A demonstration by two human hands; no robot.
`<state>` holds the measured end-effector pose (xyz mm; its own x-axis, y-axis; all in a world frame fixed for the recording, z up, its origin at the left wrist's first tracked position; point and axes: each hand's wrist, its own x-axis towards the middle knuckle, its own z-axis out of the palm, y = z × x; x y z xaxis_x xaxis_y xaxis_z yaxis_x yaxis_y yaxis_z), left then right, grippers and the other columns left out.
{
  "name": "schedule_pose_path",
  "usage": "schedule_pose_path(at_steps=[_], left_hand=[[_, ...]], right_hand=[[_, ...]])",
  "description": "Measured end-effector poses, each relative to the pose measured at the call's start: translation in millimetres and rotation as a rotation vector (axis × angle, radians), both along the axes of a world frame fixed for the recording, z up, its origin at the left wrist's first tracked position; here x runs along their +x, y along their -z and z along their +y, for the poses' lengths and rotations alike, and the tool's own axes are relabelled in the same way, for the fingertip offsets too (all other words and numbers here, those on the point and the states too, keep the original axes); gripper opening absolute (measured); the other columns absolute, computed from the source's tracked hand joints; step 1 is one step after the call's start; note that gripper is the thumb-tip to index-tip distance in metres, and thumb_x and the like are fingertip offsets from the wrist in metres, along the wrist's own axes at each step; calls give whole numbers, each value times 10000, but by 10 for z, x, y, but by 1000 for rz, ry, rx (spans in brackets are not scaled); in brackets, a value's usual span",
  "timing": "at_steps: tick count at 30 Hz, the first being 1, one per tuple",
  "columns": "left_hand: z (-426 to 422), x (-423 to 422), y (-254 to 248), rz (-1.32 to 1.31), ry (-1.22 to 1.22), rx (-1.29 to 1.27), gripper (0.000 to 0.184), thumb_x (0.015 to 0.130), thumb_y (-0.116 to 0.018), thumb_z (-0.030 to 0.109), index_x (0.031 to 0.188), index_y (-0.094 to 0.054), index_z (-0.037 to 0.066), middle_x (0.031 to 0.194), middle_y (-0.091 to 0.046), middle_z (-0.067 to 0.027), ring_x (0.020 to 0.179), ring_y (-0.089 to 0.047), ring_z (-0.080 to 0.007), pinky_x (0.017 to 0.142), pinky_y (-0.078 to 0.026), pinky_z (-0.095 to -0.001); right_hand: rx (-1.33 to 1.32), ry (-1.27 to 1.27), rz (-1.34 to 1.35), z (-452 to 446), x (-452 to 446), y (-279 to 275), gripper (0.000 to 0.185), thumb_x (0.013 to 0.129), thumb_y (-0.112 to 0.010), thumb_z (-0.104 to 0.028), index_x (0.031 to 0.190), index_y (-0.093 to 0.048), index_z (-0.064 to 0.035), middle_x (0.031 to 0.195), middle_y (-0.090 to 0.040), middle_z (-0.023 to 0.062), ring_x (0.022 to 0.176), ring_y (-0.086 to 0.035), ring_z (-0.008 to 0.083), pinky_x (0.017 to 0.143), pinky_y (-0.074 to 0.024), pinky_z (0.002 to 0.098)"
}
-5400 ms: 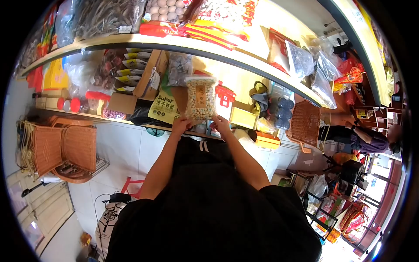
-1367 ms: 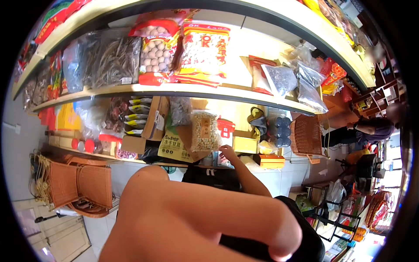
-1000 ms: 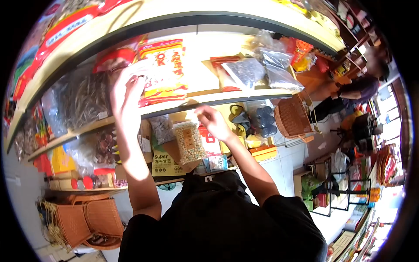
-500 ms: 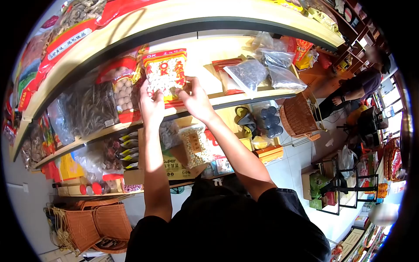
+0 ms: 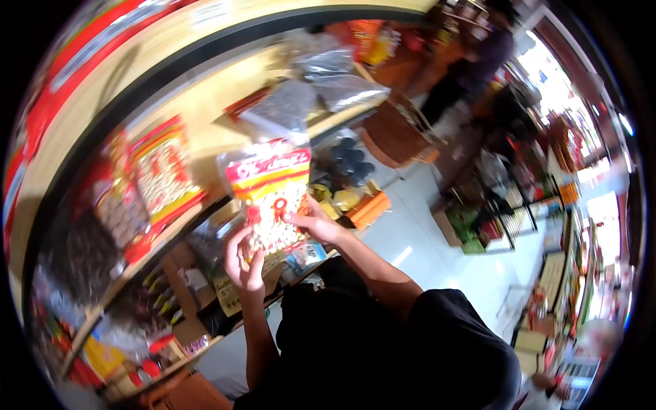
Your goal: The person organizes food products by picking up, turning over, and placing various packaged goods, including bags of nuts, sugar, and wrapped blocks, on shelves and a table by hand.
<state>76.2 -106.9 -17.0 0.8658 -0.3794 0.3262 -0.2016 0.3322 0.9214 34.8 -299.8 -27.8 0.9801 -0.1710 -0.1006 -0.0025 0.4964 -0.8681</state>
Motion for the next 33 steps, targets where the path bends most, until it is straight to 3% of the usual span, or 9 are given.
schedule_pose_path(at_steps=[2, 6, 8, 11, 17, 21, 24, 28, 33], left_hand=[[-193, -178, 124, 156, 24, 54, 624, 779, -595, 20, 1360, -365, 12, 1250, -490, -133, 1126, -502, -224, 965, -404, -351], [-368, -339, 387, 468, 384, 275, 659, 847, -642, 173, 1387, -302, 11, 1244, -524, -146, 1068, -552, -223, 890, -470, -350], [-452, -329, 508, 483, 587, 377, 399, 863, -637, 196, 1180, -525, -18, 1020, -646, -100, 901, -618, -167, 806, -497, -317], [-580, -391, 467, 556, 587, 386, 345, 861, -647, 203, 1111, -577, -24, 1000, -654, -99, 878, -622, -151, 790, -496, -304], [-763, -413, 781, 779, 494, 258, 407, 834, -676, 183, 1159, -560, -32, 1033, -653, -104, 868, -643, -155, 771, -518, -293], [-861, -451, 650, 735, 433, 217, 465, 813, -692, 147, 1201, -529, -49, 1106, -623, -121, 926, -622, -177, 818, -500, -311], [-871, -440, 891, 818, 393, 178, 425, 838, -658, 116, 1201, -526, -63, 1115, -617, -137, 938, -617, -184, 816, -497, -301], [-1043, -563, 577, 819, 398, 278, 391, 866, -634, 154, 1185, -540, -51, 1057, -639, -126, 881, -641, -181, 773, -513, -296], [-1179, -630, 1019, 787, 351, 324, 448, 835, -681, 168, 1198, -526, -44, 1056, -637, -112, 883, -634, -174, 757, -511, -290]], right_hand=[[-64, 67, 8, -148, -321, -28, 624, 807, -735, -123, 1324, -398, -32, 1173, -594, 83, 1074, -550, 160, 938, -457, 327], [-64, 79, 224, -238, -926, -7, 689, 815, -738, -175, 1372, -352, -50, 1182, -579, 72, 1079, -533, 162, 924, -450, 313], [-84, 113, 250, -185, -1115, 338, 699, 819, -735, -206, 1376, -343, -47, 1187, -578, 78, 1088, -530, 161, 932, -447, 317], [-46, 152, 307, -95, -1239, 331, 724, 824, -731, -256, 1384, -321, -49, 1193, -570, 89, 1085, -537, 173, 936, -450, 329], [-165, 106, 348, -367, -1192, 407, 788, 827, -726, -324, 1398, -287, -6, 1227, -544, 114, 1122, -518, 186, 970, -427, 341], [-135, 20, 261, -528, -1155, 395, 793, 833, -714, -337, 1408, -276, -12, 1293, -500, 125, 1187, -473, 202, 1021, -383, 351], [-136, 15, 233, -586, -1166, 308, 827, 844, -702, -334, 1437, -223, -13, 1327, -484, 122, 1226, -442, 207, 1050, -351, 365], [-118, 89, 253, -634, -1181, 526, 811, 838, -706, -324, 1428, -247, -9, 1304, -498, 130, 1189, -477, 206, 1016, -388, 341], [-75, 133, 330, -785, -1345, 449, 777, 805, -735, -310, 1384, -321, 1, 1251, -540, 140, 1125, -529, 205, 985, -417, 336]])
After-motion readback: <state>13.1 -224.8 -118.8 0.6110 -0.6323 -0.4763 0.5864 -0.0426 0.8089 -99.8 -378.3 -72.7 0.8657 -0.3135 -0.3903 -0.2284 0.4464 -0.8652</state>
